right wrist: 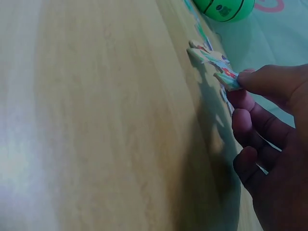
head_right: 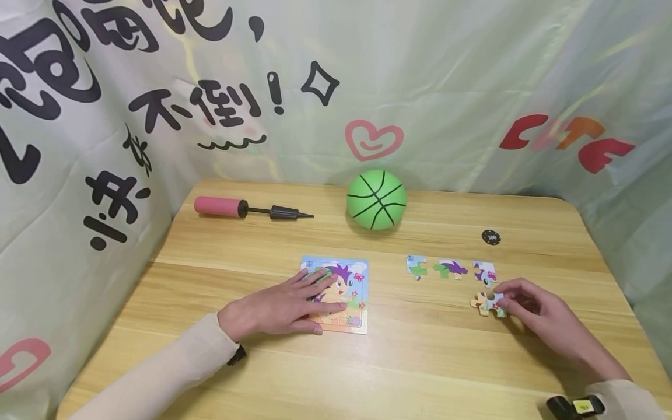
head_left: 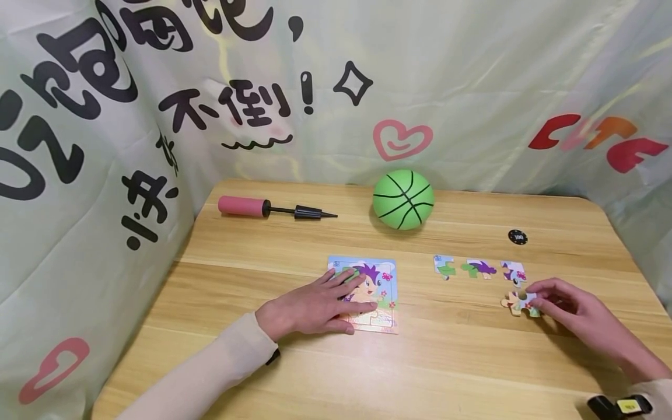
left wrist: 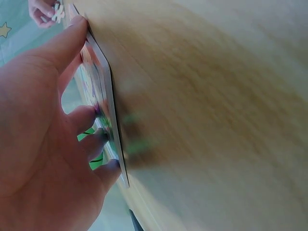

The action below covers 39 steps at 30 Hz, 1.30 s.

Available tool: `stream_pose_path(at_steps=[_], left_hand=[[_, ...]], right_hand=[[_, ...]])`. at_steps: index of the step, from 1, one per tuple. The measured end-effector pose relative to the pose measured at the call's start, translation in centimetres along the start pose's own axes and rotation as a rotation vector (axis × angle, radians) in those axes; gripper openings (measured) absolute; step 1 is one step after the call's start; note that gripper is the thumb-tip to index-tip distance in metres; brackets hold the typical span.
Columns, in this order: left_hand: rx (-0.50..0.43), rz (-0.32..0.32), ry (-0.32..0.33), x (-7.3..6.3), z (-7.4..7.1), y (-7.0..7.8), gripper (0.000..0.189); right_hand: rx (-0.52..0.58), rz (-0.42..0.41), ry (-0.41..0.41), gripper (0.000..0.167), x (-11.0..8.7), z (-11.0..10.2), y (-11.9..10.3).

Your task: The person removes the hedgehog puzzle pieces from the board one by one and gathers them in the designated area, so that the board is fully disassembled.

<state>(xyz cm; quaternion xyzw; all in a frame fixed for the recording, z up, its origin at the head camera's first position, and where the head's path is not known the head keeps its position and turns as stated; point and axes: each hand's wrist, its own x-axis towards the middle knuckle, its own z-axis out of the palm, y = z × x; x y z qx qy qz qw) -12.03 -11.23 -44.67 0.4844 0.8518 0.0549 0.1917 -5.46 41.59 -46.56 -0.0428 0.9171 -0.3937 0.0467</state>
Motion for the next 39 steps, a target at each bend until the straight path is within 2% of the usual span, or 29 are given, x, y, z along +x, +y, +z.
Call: stream_pose_path(at_steps=[4,9,13,23,39], left_hand=[[-0.001,0.002,0.004,0.04,-0.11,0.06,0.06],[-0.014,0.0,0.003,0.05,-0.21,0.1,0.06],[-0.017,-0.007,0.001,0.06,-0.16,0.03,0.06],[-0.013,-0.009,0.002,0.07,-0.21,-0.01,0.06],[-0.031,-0.01,-0.004,0.0,-0.1,-0.05,0.061]], right_hand=[[-0.091,0.029,-0.006,0.021,-0.08,-0.05,0.13],[-0.219,0.002,0.041,0.019,0.09,-0.04,0.35],[-0.276,-0.01,0.07,0.019,0.31,-0.03,0.42],[-0.305,-0.067,0.124,0.02,0.46,0.37,0.48],[-0.319,-0.077,0.1,0.018,0.37,0.76,0.52]])
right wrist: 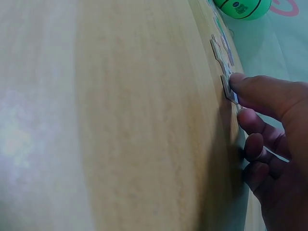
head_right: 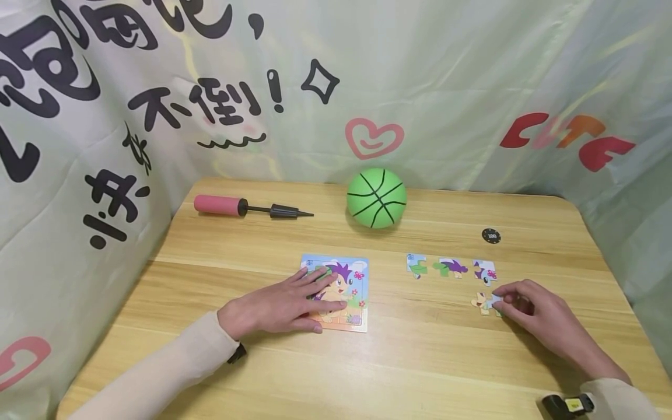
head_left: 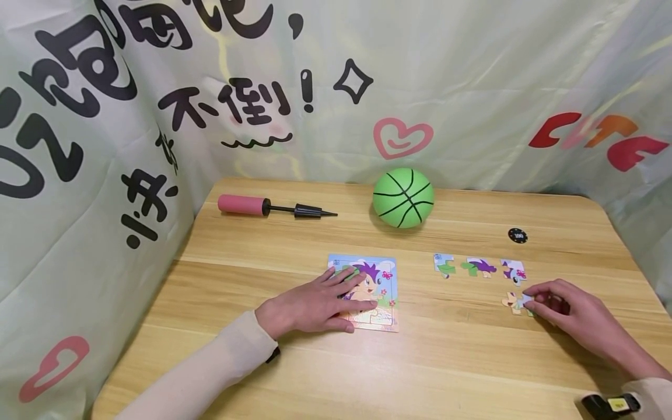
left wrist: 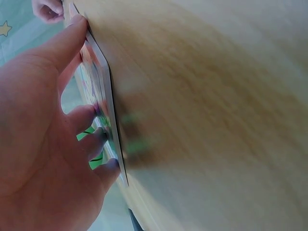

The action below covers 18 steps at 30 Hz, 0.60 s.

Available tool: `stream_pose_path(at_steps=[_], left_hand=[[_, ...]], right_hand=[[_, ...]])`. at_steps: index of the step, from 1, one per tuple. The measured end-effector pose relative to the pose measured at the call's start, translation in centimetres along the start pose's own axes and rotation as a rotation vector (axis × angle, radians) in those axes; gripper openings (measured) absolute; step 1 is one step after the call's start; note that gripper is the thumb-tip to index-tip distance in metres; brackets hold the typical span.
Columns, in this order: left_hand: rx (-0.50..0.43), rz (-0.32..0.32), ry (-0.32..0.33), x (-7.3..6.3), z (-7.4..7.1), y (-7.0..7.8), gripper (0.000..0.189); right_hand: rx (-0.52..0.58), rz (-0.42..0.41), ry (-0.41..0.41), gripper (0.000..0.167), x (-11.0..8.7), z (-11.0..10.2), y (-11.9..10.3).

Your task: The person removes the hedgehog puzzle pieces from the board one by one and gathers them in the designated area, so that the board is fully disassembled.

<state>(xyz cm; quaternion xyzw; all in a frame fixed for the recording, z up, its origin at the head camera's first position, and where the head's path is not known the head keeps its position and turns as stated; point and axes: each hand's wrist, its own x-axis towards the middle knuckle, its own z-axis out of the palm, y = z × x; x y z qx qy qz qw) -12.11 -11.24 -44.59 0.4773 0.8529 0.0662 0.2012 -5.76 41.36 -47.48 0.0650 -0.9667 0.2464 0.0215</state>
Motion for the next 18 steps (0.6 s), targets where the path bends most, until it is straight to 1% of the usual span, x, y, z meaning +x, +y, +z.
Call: stream_pose_path(at_steps=[13,18], left_hand=[[0.0,0.006,0.012,-0.09,-0.03,0.03,0.06],[0.005,0.011,0.012,-0.06,0.04,-0.02,0.06]], right_hand=[[0.009,-0.003,0.013,0.019,-0.15,0.05,0.04],[0.03,0.026,0.009,0.02,-0.11,-0.37,-0.2]])
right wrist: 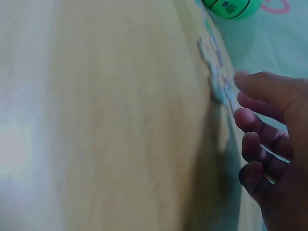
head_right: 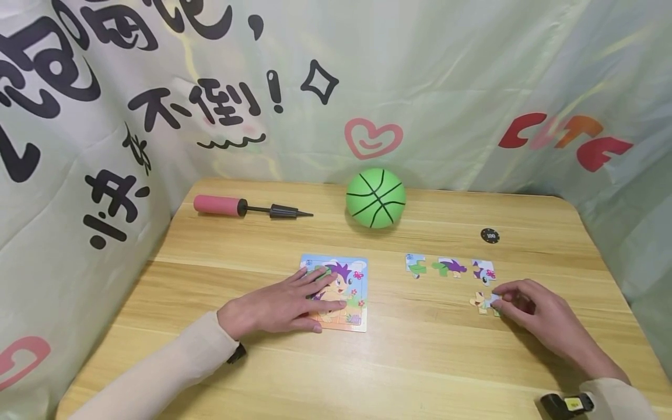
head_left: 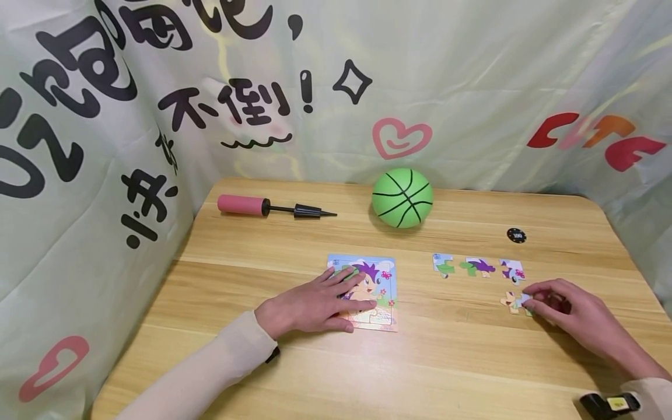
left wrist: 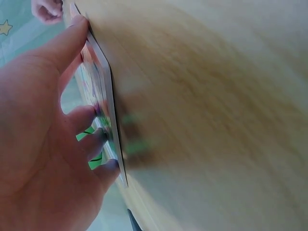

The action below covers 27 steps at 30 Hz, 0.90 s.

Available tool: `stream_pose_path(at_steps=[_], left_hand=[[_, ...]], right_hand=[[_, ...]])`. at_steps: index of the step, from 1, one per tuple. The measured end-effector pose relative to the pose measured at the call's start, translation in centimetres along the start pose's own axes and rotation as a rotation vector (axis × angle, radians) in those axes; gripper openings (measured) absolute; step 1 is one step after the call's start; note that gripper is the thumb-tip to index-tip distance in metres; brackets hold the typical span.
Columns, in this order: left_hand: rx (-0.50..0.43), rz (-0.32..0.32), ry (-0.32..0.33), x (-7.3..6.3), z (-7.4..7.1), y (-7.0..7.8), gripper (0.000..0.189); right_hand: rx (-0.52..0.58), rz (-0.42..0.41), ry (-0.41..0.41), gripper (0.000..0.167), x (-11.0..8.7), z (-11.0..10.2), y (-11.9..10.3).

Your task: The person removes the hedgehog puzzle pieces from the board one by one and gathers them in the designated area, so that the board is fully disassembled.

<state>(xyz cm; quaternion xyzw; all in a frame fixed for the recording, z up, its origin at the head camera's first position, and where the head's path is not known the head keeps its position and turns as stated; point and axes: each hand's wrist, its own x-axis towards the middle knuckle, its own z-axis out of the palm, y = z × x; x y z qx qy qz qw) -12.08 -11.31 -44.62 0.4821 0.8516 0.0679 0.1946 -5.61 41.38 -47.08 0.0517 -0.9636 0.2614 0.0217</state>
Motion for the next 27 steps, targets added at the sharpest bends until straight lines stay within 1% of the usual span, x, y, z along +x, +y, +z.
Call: stream_pose_path(at_steps=[3,6,8,13,14,16,19,22,27], left_hand=[[0.01,0.004,0.005,0.1,0.2,-0.1,0.06],[0.024,0.001,0.007,0.0,0.3,-0.2,0.06],[0.027,0.002,0.012,-0.1,0.4,-0.2,0.061],[0.03,0.02,0.036,-0.4,0.5,-0.4,0.06],[0.027,0.024,0.038,-0.5,0.5,-0.5,0.06],[0.029,0.025,0.042,-0.8,0.5,-0.8,0.06],[0.016,0.014,0.039,-1.3,0.4,-1.1,0.06],[0.004,-0.008,0.024,-2.0,0.4,-1.4,0.059],[0.003,-0.022,0.021,-2.7,0.5,-1.7,0.059]], right_hand=[[0.02,0.012,0.024,0.02,0.3,-0.3,-0.7],[0.05,-0.013,0.029,0.017,1.1,0.0,-2.5],[0.07,-0.073,0.03,0.015,1.9,0.6,-4.3],[0.11,-0.275,0.028,0.015,4.4,3.2,-9.8],[0.121,-0.301,0.019,0.015,4.8,3.8,-10.8],[0.142,-0.325,-0.025,0.012,5.7,5.0,-12.9],[0.166,-0.318,-0.098,0.01,6.9,6.9,-15.6],[0.174,-0.313,-0.159,0.011,7.8,8.6,-17.6],[0.154,-0.359,-0.222,0.013,9.0,11.1,-20.1]])
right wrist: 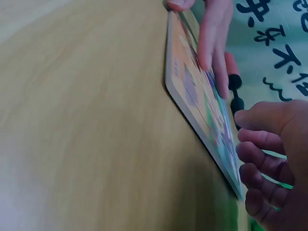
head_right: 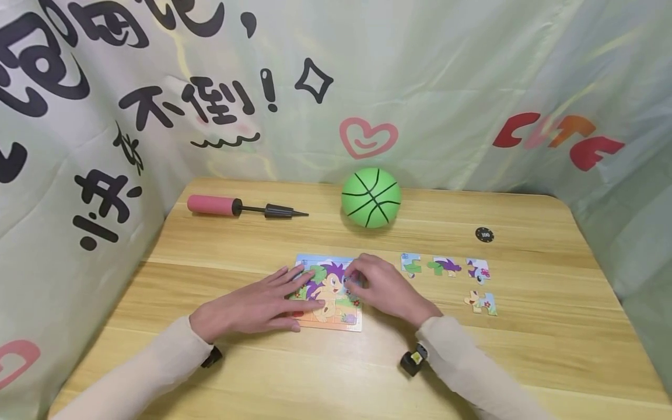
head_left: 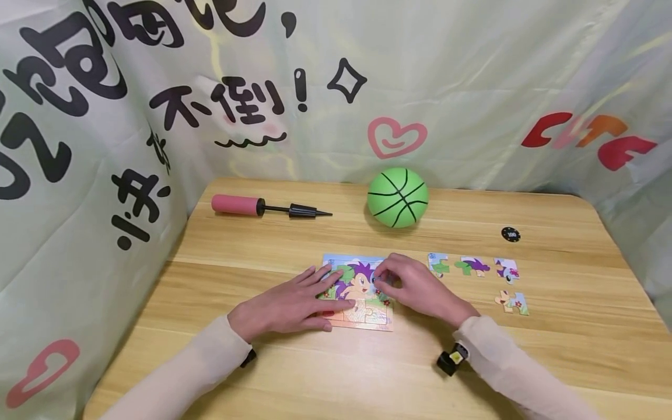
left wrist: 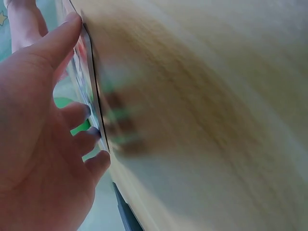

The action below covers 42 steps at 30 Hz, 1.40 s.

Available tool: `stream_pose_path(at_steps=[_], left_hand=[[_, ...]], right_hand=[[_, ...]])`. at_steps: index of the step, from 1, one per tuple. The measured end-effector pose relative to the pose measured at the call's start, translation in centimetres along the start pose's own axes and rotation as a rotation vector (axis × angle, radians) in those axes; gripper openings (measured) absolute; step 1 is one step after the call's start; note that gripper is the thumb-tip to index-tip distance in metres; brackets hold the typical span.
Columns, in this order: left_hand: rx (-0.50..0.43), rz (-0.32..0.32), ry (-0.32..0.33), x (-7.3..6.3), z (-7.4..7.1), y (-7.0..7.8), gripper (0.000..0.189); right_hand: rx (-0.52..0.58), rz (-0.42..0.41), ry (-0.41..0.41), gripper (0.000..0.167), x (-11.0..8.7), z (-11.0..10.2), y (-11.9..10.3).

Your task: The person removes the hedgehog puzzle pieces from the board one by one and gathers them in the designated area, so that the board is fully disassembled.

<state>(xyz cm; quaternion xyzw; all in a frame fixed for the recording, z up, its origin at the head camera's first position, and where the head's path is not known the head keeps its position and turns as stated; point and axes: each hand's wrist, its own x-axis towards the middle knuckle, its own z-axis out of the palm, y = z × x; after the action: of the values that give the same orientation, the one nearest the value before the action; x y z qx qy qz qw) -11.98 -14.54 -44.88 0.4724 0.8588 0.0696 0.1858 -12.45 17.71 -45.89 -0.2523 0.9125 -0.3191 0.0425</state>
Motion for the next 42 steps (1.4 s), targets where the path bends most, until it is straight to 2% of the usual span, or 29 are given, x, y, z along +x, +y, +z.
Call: stream_pose_path(at_steps=[9,17,26,35,42], left_hand=[[-0.003,0.011,-0.002,-0.1,0.2,-0.1,0.058],[0.011,0.022,0.003,-0.2,0.2,0.1,0.055],[0.025,0.032,-0.004,-0.2,0.1,0.2,0.052],[0.026,0.024,-0.008,-0.2,0.2,0.2,0.052],[0.011,0.021,-0.016,-0.1,0.3,0.1,0.052]], right_hand=[[-0.05,-0.002,-0.017,0.012,1.6,2.2,-1.4],[-0.052,0.028,-0.006,0.007,1.8,2.5,-1.7],[-0.061,-0.002,0.013,0.007,1.9,2.6,-1.5],[-0.105,-0.061,0.094,0.009,1.8,2.0,-1.9],[-0.065,-0.033,0.157,0.013,0.2,-0.5,-0.2]])
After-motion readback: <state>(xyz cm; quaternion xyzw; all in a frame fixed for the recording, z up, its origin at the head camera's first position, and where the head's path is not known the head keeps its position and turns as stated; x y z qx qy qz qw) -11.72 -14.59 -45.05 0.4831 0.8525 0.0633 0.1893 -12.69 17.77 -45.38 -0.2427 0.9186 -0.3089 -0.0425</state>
